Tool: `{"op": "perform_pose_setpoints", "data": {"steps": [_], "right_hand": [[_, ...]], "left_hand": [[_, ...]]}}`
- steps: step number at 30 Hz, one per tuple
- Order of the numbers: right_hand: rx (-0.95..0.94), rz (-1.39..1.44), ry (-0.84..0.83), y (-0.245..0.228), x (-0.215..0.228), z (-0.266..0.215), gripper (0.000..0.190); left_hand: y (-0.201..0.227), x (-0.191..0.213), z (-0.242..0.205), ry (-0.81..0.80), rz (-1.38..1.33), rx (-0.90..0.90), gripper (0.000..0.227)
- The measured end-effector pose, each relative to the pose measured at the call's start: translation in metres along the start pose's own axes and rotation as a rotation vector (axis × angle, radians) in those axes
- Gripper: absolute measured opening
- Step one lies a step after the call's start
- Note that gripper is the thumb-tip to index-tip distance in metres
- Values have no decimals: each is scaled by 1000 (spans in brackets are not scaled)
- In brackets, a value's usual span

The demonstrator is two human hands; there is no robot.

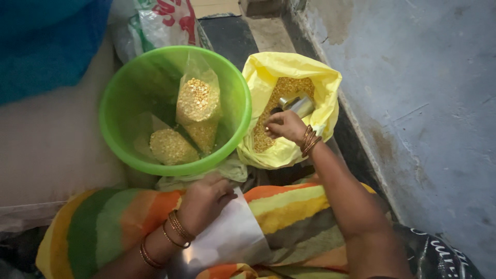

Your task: The person scoops yellow split peas from a large sack using a metal scoop and pours them into small plastic bags held open with the other hand. The filled bags are placed into a green bucket.

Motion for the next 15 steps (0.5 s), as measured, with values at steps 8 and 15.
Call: {"op": "perform_pose_setpoints", "data": {"steps": [8,15], "right_hand": [[82,-914,322,-25,12,-19,16],[198,160,-78,-75,5,-60,20]], "left_hand": [[6,9,1,-175,-193,147,15],[-4,12,0,-706,-201,195,32]]}}
Point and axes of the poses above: each hand's wrist, its own z-axis towards the middle knuckle, its own x-axis out of the back of the hand, y = z × x, the point moved 1 cm from there along z, towards the middle knuckle, and after that the axes turned 9 degrees about z, right-handed, at the moved point
